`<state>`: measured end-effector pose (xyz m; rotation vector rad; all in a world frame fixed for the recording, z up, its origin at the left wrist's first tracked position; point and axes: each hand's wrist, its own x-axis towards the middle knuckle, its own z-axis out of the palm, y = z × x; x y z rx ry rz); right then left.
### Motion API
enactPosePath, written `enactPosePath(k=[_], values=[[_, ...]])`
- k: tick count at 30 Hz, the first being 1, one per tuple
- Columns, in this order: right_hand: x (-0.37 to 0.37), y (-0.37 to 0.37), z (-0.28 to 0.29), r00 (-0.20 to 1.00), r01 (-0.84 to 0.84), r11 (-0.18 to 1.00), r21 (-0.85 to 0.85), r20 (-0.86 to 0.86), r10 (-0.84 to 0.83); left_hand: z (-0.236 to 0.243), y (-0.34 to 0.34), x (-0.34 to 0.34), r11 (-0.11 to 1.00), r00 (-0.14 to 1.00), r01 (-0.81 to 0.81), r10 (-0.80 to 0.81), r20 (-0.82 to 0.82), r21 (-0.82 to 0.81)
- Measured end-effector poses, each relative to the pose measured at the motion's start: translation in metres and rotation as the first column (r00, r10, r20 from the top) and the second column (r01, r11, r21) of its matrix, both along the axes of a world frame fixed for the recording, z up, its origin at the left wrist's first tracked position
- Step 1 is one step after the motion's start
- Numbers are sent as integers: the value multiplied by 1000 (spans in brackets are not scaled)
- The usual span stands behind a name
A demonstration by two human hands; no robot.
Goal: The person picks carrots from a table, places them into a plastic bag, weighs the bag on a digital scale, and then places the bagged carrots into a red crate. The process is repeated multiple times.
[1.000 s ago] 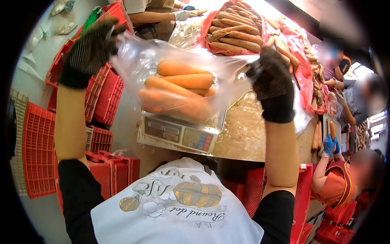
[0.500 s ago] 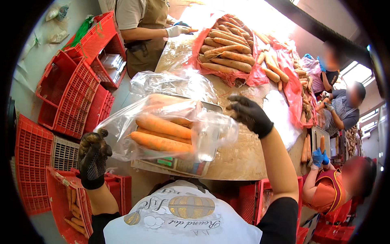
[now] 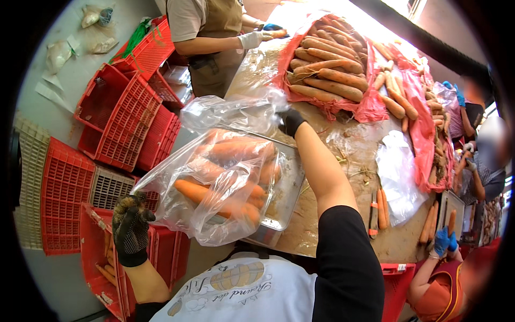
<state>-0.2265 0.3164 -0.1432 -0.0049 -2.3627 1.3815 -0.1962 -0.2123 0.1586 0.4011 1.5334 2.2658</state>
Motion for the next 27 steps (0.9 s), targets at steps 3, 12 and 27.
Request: enactPosePath(k=[3,12,27], values=[[-30,26,14,943,328,939,108,25,-332,-5,-1,9,1000,1000,-23,23,-1,7],[150,128,10,283,470,228,853,99,-954,-2,15,24,995,996,-94,94,-7,-37],[405,186,39,609,749,463,-473,218,-763,-16,-27,-33,929,920,-324,265,-288,-178]])
